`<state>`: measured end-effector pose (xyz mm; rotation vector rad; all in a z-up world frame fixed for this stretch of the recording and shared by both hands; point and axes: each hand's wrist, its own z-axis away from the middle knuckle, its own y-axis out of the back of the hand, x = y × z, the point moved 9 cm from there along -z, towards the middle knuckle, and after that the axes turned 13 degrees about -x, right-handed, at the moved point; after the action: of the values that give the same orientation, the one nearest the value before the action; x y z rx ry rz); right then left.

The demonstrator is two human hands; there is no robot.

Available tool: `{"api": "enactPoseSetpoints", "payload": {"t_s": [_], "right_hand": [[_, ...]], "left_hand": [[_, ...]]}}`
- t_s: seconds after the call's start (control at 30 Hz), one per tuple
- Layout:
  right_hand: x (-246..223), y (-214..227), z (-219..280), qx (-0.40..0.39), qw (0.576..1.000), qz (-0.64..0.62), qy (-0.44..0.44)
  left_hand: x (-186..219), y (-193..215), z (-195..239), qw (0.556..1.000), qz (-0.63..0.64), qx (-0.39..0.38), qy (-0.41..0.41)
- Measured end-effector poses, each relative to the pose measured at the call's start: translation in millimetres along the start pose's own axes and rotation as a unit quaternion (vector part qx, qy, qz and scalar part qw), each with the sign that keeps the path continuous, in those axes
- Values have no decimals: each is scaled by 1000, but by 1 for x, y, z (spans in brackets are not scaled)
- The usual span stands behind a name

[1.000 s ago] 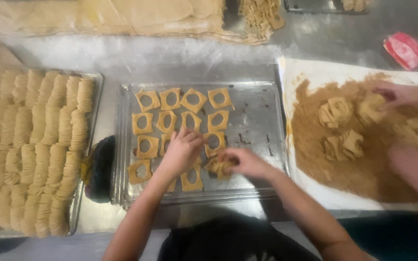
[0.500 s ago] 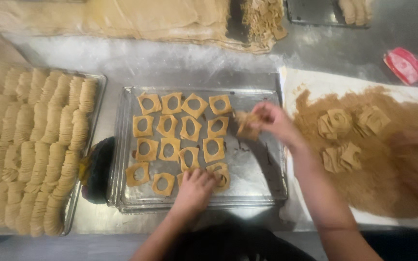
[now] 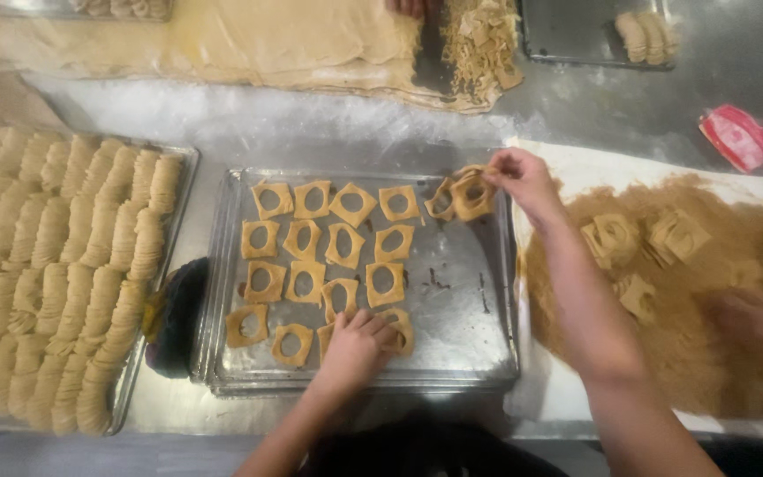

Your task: The person arranges square-shaped dough pieces with holes onto a metal tray. They then coat the dough pieces in a brown powder on a white cloth and place them back onto the tray. The person carries the filled tray down a set of stairs and returns to the workstation to continue the process.

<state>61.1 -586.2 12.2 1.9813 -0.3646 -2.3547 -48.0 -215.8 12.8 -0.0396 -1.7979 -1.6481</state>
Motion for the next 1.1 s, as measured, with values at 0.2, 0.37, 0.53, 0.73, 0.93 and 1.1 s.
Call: {"api": "enactPoseSetpoints", "payload": {"t_s": [0.2,0.37,0.53,0.73,0.93,1.1], "right_hand": [[3,-38,29,-37,962,266,-55],[2,-31,44,-15,969,235,-74],[-17,-36,63,48,985,156,-54],[-20,-146,91,-36,905,397,148],[-5,-86,71,52,867,490,80],[-4,-53,49,8,867,497,39]], "left_hand": [[-7,25,-8,999,31,-13,-13],[-16,33,-26,990,128,-38,46],[-13,25,-30,983,120,-104,89],[9,21,-7,1000,-18,-4,19],[14,10,13,994,-94,20,-51],[5,9,4,999,-48,-6,-16]]}}
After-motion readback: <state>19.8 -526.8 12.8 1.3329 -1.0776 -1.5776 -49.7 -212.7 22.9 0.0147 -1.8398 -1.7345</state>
